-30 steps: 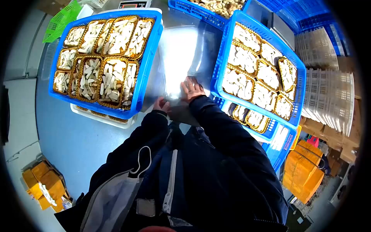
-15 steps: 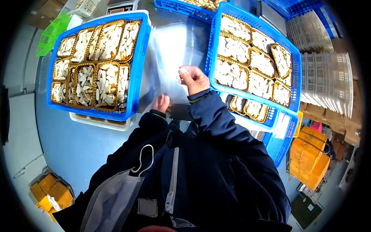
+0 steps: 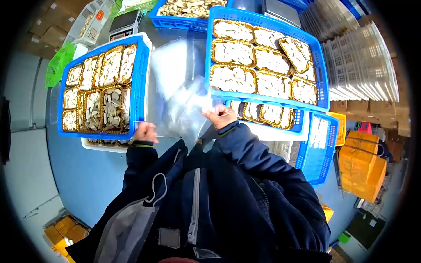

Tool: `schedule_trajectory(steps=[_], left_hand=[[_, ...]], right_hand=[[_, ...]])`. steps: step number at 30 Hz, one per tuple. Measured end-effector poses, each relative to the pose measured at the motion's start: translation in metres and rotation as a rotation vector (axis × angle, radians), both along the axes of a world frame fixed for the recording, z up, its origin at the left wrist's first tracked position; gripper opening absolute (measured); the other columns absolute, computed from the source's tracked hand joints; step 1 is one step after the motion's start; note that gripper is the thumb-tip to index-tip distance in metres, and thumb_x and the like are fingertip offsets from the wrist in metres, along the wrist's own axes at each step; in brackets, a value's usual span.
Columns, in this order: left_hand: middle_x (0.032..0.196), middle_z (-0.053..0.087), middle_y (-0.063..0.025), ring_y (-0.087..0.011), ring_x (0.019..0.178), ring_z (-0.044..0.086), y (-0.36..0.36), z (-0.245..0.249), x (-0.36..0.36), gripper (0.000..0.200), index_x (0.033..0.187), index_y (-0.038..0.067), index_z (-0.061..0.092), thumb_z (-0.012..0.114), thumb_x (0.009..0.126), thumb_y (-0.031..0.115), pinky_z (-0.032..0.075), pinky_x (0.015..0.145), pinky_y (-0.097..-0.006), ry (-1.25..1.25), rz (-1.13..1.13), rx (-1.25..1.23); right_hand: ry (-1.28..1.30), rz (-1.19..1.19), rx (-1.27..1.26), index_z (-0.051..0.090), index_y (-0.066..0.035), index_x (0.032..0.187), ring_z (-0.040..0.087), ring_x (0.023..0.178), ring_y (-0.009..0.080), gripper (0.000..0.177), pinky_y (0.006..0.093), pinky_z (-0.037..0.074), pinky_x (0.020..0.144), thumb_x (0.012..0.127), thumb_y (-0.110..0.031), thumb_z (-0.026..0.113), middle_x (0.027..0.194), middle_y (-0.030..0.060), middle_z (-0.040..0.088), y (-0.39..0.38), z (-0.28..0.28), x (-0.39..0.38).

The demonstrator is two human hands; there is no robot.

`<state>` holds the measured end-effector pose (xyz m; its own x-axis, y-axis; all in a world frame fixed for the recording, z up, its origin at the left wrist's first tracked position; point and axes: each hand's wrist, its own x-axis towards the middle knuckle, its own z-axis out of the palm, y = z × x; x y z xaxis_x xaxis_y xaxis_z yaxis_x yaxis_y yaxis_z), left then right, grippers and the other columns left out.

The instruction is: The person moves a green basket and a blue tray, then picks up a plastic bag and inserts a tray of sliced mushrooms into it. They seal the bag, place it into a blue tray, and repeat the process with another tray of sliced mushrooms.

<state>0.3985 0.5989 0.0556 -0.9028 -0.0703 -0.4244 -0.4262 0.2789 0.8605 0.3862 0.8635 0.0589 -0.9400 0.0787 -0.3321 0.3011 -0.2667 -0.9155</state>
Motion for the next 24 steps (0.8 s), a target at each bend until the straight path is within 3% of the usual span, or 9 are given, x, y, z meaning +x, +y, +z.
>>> schedule_trajectory(steps=[3,5,7,11,15,17,19,21,24], left_hand=[[0.077,0.049,-0.0063,-0.0167,0.067,0.048,0.062,0.047,0.014,0.044,0.088,0.003,0.048,0.078,0.061,0.021,0.041,0.061,-0.0283,0.601,-0.132,-0.169],[0.087,0.045,-0.0114,-0.0250,0.074,0.048,0.098,0.058,0.015,0.066,0.099,0.004,0.042,0.083,0.051,0.022,0.042,0.066,-0.0343,0.609,-0.347,-0.210],[0.089,0.044,-0.0129,-0.0289,0.077,0.049,0.097,0.051,0.011,0.060,0.099,0.004,0.040,0.080,0.056,0.017,0.043,0.068,-0.0368,0.617,-0.324,-0.438],[0.084,0.049,-0.0129,-0.0281,0.074,0.054,0.097,0.043,0.016,0.028,0.092,0.003,0.045,0.063,0.070,0.003,0.044,0.063,-0.0351,0.494,-0.442,-0.287],[0.069,0.048,-0.0104,-0.0255,0.061,0.052,0.062,0.008,0.001,0.010,0.080,0.005,0.047,0.053,0.073,0.000,0.043,0.055,-0.0332,0.768,-0.038,-0.343],[0.064,0.044,-0.0078,-0.0228,0.055,0.047,0.070,0.058,0.004,0.012,0.080,0.006,0.045,0.053,0.073,0.001,0.039,0.051,-0.0326,0.391,0.023,-0.582],[0.072,0.045,-0.0082,-0.0181,0.053,0.044,0.070,0.029,0.006,0.025,0.091,0.006,0.044,0.060,0.072,0.007,0.036,0.047,-0.0323,0.568,0.058,-0.451],[0.079,0.045,-0.0094,-0.0179,0.055,0.046,0.082,0.010,0.011,0.036,0.100,0.007,0.041,0.064,0.073,0.011,0.040,0.047,-0.0322,0.689,0.056,-0.438],[0.098,0.050,-0.0144,-0.0243,0.069,0.060,0.100,0.032,0.026,0.044,0.115,0.010,0.029,0.056,0.083,0.024,0.052,0.048,-0.0311,-0.179,0.150,0.224]], right_hand=[[0.226,0.069,0.134,0.046,-0.007,0.056,0.043,0.057,0.0020,0.032,0.0199,0.037,0.050,0.074,-0.012,0.071,0.059,-0.0046,0.050,-0.013,-0.018,-0.001],[0.129,0.139,0.135,0.043,-0.008,0.053,0.037,0.052,0.0017,0.037,0.0204,0.033,0.045,0.073,-0.017,0.073,0.054,-0.0055,0.046,-0.030,-0.008,0.001],[0.086,0.184,0.004,0.042,-0.009,0.052,0.033,0.051,0.0022,0.041,0.0213,0.028,0.043,0.071,-0.024,0.075,0.052,-0.0063,0.041,-0.027,0.008,-0.002],[0.068,0.271,-0.047,0.043,-0.010,0.053,0.032,0.050,0.0026,0.039,0.0205,0.027,0.044,0.071,-0.025,0.075,0.052,-0.0067,0.041,-0.016,0.010,0.003],[0.229,0.275,0.084,0.044,-0.007,0.054,0.035,0.051,0.0032,0.038,0.0211,0.032,0.046,0.072,-0.023,0.074,0.053,-0.0057,0.042,-0.002,0.009,0.000],[0.363,0.183,0.076,0.045,-0.007,0.056,0.035,0.049,0.0038,0.034,0.0218,0.036,0.046,0.078,-0.021,0.068,0.052,-0.0036,0.043,-0.004,-0.004,-0.003],[0.113,0.267,0.056,0.046,-0.006,0.061,0.040,0.046,0.0041,0.031,0.0219,0.038,0.045,0.081,-0.024,0.063,0.053,-0.0029,0.044,-0.001,0.033,0.007],[0.250,0.340,0.016,0.049,-0.005,0.071,0.050,0.047,0.0071,0.029,0.0214,0.039,0.046,0.087,-0.029,0.052,0.056,-0.0008,0.048,-0.003,0.037,0.009],[0.267,0.402,-0.071,0.052,-0.004,0.088,0.054,0.055,0.0075,0.030,0.0204,0.040,0.050,0.092,-0.031,0.042,0.062,0.0009,0.052,0.007,0.046,0.009]])
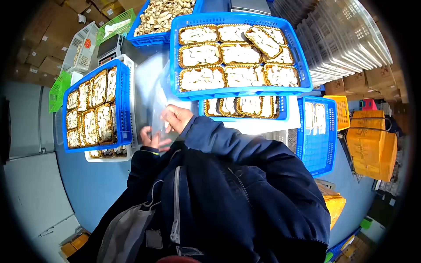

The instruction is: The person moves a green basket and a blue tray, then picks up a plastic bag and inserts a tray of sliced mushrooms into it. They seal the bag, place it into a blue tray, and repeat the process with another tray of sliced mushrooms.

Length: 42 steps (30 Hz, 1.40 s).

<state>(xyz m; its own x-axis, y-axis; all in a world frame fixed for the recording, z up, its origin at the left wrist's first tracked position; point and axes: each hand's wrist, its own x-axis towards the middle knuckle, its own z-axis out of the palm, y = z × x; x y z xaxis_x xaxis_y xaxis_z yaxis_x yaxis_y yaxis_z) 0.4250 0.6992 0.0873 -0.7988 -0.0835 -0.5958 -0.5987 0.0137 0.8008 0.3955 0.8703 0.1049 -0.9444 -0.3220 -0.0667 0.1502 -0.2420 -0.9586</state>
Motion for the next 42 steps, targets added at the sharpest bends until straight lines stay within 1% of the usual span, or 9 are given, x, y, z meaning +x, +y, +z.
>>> schedule_trajectory(steps=[4,9,13,23,25,31,33,38,42], left_hand=[[0.095,0.054,-0.0161,-0.0291,0.071,0.062,-0.070,-0.070,-0.012,0.031,0.113,0.010,0.034,0.044,0.089,0.027,0.051,0.051,-0.0328,0.011,0.012,0.615],[0.070,0.058,-0.0097,-0.0196,0.056,0.057,-0.017,0.050,-0.025,0.014,0.095,0.008,0.052,0.051,0.086,0.018,0.046,0.046,-0.0309,0.489,0.177,-0.478],[0.063,0.056,-0.0079,-0.0194,0.048,0.054,-0.014,0.047,-0.040,0.007,0.081,0.010,0.056,0.058,0.080,0.016,0.042,0.044,-0.0324,0.854,-0.064,-1.166],[0.064,0.056,-0.0119,-0.0330,0.055,0.056,0.067,0.067,-0.010,0.014,0.075,0.010,0.050,0.050,0.082,0.023,0.044,0.047,-0.0398,1.059,-0.279,-1.259],[0.062,0.055,-0.0132,-0.0338,0.055,0.055,0.066,0.064,-0.013,0.010,0.078,0.010,0.052,0.052,0.082,0.019,0.043,0.046,-0.0391,1.160,-0.218,-1.210],[0.058,0.054,-0.0105,-0.0291,0.052,0.055,-0.012,0.022,-0.013,0.010,0.083,0.013,0.054,0.047,0.087,0.019,0.042,0.046,-0.0390,1.031,-0.134,-1.421],[0.052,0.054,-0.0062,-0.0207,0.044,0.055,-0.010,0.049,0.004,0.012,0.087,0.013,0.054,0.045,0.088,0.021,0.043,0.042,-0.0319,0.457,-0.019,-0.962],[0.051,0.054,-0.0041,-0.0130,0.044,0.055,-0.018,0.050,0.027,0.012,0.090,0.010,0.054,0.047,0.088,0.019,0.043,0.043,-0.0251,0.544,0.105,-0.905],[0.052,0.056,-0.0041,-0.0115,0.044,0.055,-0.006,0.045,0.037,0.012,0.093,0.010,0.055,0.048,0.088,0.019,0.044,0.044,-0.0240,0.469,0.149,-0.945]], right_hand=[[-0.050,0.108,-0.072,0.051,-0.003,0.090,0.056,0.058,0.0087,0.031,0.0204,0.042,0.052,0.093,-0.031,0.038,0.073,0.0036,0.056,0.000,-0.024,0.001],[-0.383,0.329,0.198,0.053,-0.002,0.080,0.059,0.057,0.0108,0.030,0.0210,0.045,0.050,0.087,-0.031,0.052,0.069,0.0057,0.061,0.010,-0.013,-0.003],[0.487,0.339,0.130,0.058,-0.003,0.084,0.062,0.071,0.0195,0.012,0.0281,0.048,0.062,0.084,-0.014,0.055,0.076,0.0076,0.062,0.011,0.051,0.014],[0.564,-0.356,0.483,0.053,0.002,0.101,0.055,0.089,0.0368,0.026,0.0387,0.046,0.072,0.080,-0.013,0.048,0.097,0.0233,0.056,-0.005,-0.001,-0.034],[0.534,0.169,1.128,0.054,0.001,0.107,0.056,0.093,0.0316,0.028,0.0353,0.045,0.080,0.081,-0.009,0.047,0.101,0.0212,0.057,-0.008,-0.022,-0.044],[0.615,0.566,0.205,0.055,-0.009,0.113,0.061,0.086,0.0238,0.031,0.0301,0.047,0.081,0.084,-0.021,0.053,0.095,0.0103,0.064,0.108,0.055,-0.025],[0.930,0.278,0.563,0.058,-0.010,0.106,0.060,0.091,0.0148,0.021,0.0264,0.046,0.081,0.089,-0.016,0.048,0.099,0.0054,0.062,0.180,0.044,-0.072],[-0.038,-0.533,1.351,0.054,-0.011,0.116,0.059,0.095,0.0241,0.046,0.0333,0.048,0.079,0.071,-0.014,0.065,0.105,0.0119,0.061,0.473,-0.117,-0.210],[-0.284,-0.716,1.083,0.058,-0.002,0.104,0.060,0.077,0.0246,0.031,0.0331,0.048,0.069,0.085,-0.025,0.051,0.088,0.0146,0.062,0.498,-0.145,-0.221]])
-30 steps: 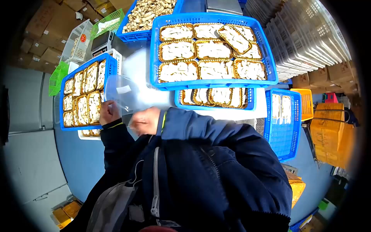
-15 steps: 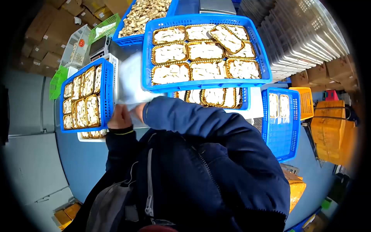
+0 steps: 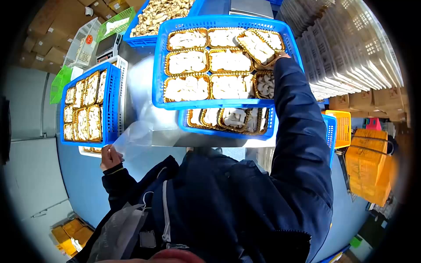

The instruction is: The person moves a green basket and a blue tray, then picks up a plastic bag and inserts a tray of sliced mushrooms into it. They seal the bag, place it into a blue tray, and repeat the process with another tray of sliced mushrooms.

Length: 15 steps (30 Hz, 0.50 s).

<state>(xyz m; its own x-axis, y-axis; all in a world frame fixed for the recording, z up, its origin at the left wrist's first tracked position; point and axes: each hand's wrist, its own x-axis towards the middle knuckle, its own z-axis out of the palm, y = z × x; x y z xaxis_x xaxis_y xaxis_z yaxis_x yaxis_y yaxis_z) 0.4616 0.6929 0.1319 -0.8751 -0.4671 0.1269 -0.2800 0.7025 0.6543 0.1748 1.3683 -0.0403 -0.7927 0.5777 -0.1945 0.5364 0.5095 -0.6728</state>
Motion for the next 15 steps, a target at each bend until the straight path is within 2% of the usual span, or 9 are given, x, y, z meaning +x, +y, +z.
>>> schedule_trajectory(steps=[2,5,10,15], left_hand=[[0.053,0.057,-0.0045,-0.0114,0.045,0.056,0.005,-0.002,0.003,0.013,0.094,0.009,0.054,0.049,0.088,0.019,0.044,0.044,-0.0237,-0.032,-0.001,0.017],[0.053,0.057,-0.0057,-0.0119,0.045,0.056,0.020,0.003,0.005,0.015,0.095,0.007,0.054,0.049,0.088,0.019,0.044,0.045,-0.0236,-0.040,-0.009,0.059],[0.051,0.056,-0.0035,-0.0098,0.042,0.053,0.024,-0.005,0.008,0.014,0.095,0.008,0.053,0.050,0.088,0.020,0.042,0.041,-0.0231,-0.019,-0.041,0.031],[0.053,0.057,-0.0060,-0.0123,0.046,0.057,0.023,-0.001,0.007,0.015,0.096,0.008,0.054,0.049,0.088,0.019,0.045,0.045,-0.0241,-0.071,-0.042,0.015]], right_hand=[[0.010,0.142,0.122,0.058,-0.003,0.105,0.062,0.084,0.0257,0.033,0.0349,0.048,0.072,0.084,-0.028,0.054,0.092,0.0166,0.063,0.012,0.007,0.006],[-0.358,0.162,0.399,0.057,-0.002,0.106,0.061,0.085,0.0280,0.037,0.0353,0.048,0.075,0.083,-0.031,0.055,0.095,0.0168,0.062,-0.017,0.047,0.001],[-0.261,0.206,0.433,0.059,-0.004,0.104,0.061,0.087,0.0284,0.037,0.0357,0.047,0.077,0.081,-0.032,0.056,0.095,0.0176,0.062,-0.023,0.051,0.005],[-0.241,0.236,0.506,0.059,-0.004,0.104,0.061,0.087,0.0286,0.037,0.0358,0.047,0.077,0.081,-0.033,0.057,0.095,0.0178,0.062,-0.025,0.058,0.003]])
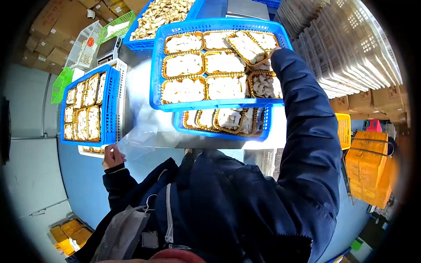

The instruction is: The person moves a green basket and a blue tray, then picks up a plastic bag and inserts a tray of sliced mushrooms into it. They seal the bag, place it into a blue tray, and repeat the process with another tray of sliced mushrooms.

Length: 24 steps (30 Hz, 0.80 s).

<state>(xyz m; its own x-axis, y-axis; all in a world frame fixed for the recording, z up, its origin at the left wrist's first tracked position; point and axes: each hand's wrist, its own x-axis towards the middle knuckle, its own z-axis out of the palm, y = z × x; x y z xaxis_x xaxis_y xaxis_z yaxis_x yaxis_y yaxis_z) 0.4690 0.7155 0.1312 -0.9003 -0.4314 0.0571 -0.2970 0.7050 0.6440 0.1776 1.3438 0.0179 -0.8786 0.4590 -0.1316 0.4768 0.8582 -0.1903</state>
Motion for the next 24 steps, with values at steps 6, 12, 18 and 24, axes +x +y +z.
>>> schedule_trajectory(steps=[6,12,18,24], left_hand=[[0.054,0.057,-0.0060,-0.0125,0.046,0.057,0.002,0.003,-0.006,0.015,0.095,0.008,0.055,0.049,0.087,0.019,0.045,0.046,-0.0241,0.016,0.037,0.023],[0.055,0.058,-0.0061,-0.0116,0.048,0.058,0.003,0.006,-0.012,0.015,0.094,0.007,0.055,0.051,0.087,0.019,0.045,0.046,-0.0235,0.033,0.068,0.032],[0.054,0.057,-0.0042,-0.0098,0.048,0.056,-0.007,0.010,-0.037,0.012,0.090,0.006,0.055,0.052,0.087,0.018,0.044,0.047,-0.0223,0.114,0.015,-0.026],[0.055,0.057,-0.0052,-0.0113,0.049,0.056,-0.028,-0.008,-0.066,0.009,0.079,0.005,0.055,0.055,0.084,0.012,0.043,0.047,-0.0232,0.314,-0.042,-0.086]], right_hand=[[-0.018,0.059,0.107,0.060,-0.005,0.103,0.061,0.088,0.0288,0.037,0.0359,0.047,0.077,0.081,-0.033,0.057,0.094,0.0181,0.062,-0.015,-0.005,-0.010],[-0.021,0.118,0.086,0.060,-0.005,0.103,0.061,0.088,0.0294,0.036,0.0361,0.047,0.078,0.081,-0.033,0.057,0.094,0.0187,0.062,-0.004,-0.008,-0.019],[0.050,-0.013,-0.454,0.060,-0.005,0.102,0.064,0.074,0.0230,0.031,0.0327,0.050,0.066,0.081,-0.028,0.058,0.087,0.0166,0.063,0.002,-0.016,-0.009],[0.113,0.101,-0.162,0.062,-0.004,0.096,0.062,0.066,0.0169,0.030,0.0306,0.047,0.063,0.080,-0.030,0.059,0.075,0.0112,0.064,-0.031,0.046,0.044]])
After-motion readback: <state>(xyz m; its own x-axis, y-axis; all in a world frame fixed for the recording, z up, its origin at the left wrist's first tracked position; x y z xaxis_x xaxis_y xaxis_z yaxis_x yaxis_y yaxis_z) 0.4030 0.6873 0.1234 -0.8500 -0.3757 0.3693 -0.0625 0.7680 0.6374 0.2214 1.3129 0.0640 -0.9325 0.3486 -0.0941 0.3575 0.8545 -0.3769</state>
